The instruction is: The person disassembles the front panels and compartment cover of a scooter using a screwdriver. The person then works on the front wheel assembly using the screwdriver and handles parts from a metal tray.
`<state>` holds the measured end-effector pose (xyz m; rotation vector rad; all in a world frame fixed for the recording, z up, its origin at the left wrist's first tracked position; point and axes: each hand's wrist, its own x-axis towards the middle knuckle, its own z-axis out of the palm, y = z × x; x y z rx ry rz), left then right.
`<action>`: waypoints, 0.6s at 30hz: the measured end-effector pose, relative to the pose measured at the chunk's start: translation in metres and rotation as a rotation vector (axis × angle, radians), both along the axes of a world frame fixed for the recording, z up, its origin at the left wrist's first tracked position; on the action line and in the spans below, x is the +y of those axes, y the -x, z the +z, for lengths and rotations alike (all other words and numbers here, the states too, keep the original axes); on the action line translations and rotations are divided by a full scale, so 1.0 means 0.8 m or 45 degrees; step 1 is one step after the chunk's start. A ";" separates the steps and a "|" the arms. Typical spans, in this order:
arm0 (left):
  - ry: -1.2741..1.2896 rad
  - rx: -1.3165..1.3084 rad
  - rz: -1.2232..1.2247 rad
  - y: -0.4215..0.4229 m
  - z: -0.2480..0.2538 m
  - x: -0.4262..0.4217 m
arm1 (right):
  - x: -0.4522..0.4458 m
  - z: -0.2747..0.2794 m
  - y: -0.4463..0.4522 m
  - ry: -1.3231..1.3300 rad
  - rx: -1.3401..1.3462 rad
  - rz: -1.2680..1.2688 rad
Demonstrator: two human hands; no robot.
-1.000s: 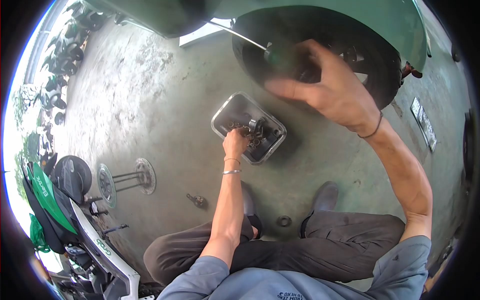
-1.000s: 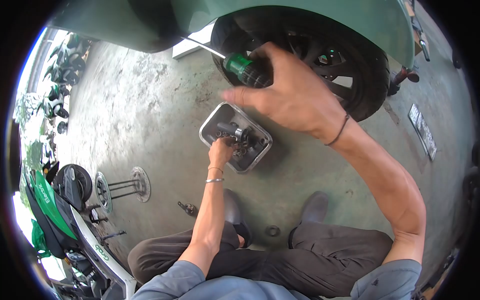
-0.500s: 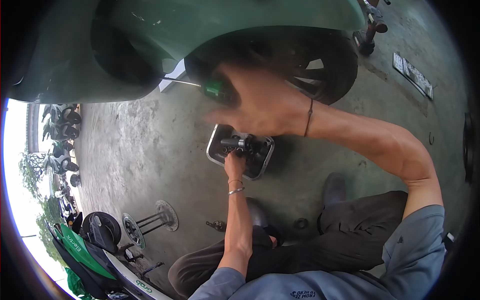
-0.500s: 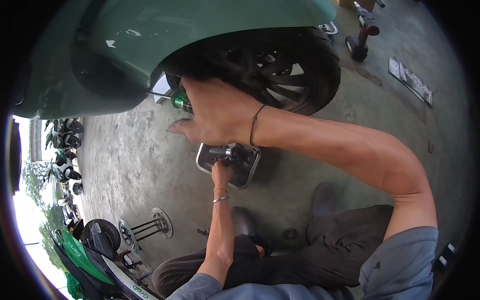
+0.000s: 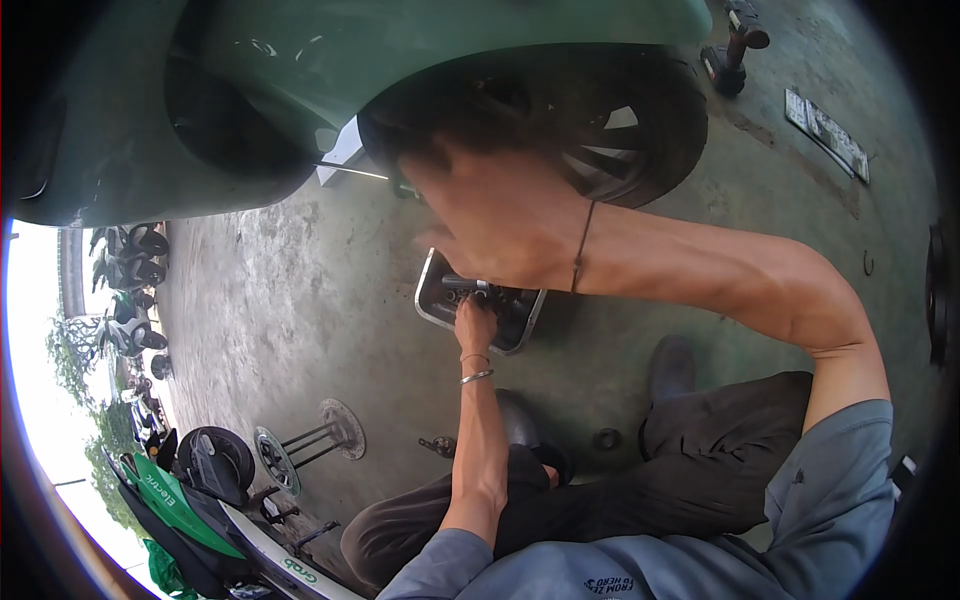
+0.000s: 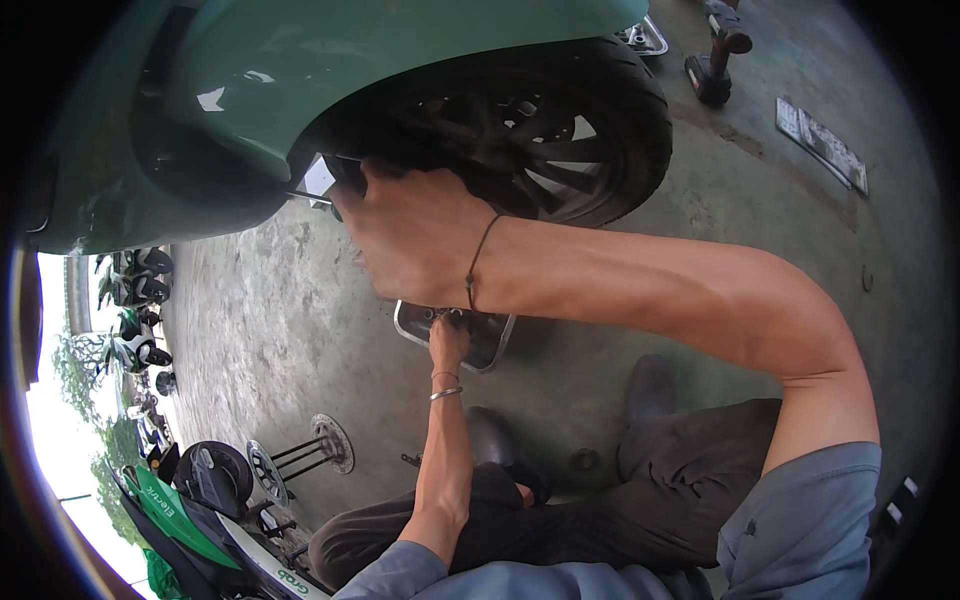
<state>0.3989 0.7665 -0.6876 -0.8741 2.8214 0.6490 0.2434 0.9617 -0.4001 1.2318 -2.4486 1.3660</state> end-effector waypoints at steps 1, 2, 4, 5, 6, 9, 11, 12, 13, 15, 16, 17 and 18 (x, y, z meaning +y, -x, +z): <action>0.002 -0.005 0.002 -0.002 -0.001 -0.003 | 0.001 -0.003 -0.004 -0.126 0.430 -0.065; 0.006 0.024 -0.025 -0.004 -0.003 -0.006 | -0.001 -0.005 -0.004 -0.241 0.475 -0.074; 0.004 0.056 -0.050 0.000 0.003 -0.010 | 0.000 0.000 0.003 -0.184 0.162 0.021; -0.084 0.044 -0.009 0.002 0.007 -0.015 | 0.000 0.002 0.008 -0.126 -0.151 0.114; -0.172 0.031 0.034 0.002 0.012 -0.020 | 0.000 0.009 0.013 -0.128 -0.154 0.120; -0.369 0.014 0.132 0.009 0.023 -0.033 | -0.003 0.025 0.021 0.117 -1.512 0.183; -0.355 0.017 0.139 0.015 0.039 -0.036 | -0.006 0.012 0.010 0.166 -0.870 0.163; -0.367 0.011 0.125 0.017 0.042 -0.042 | -0.006 0.007 0.005 0.060 -0.458 0.107; -0.376 0.015 0.113 0.024 0.058 -0.042 | -0.001 0.010 0.000 -0.029 -0.111 0.086; -0.272 0.056 0.079 0.030 0.079 -0.052 | 0.000 0.021 -0.009 -0.296 0.108 0.037; -0.209 0.091 0.064 0.033 0.080 -0.062 | -0.002 0.022 -0.012 -0.293 0.164 0.050; -0.147 0.121 0.052 0.040 0.078 -0.072 | -0.006 0.019 -0.013 -0.355 0.204 0.017; -0.146 0.162 0.070 0.049 0.092 -0.070 | -0.009 0.015 -0.010 -0.415 0.235 -0.017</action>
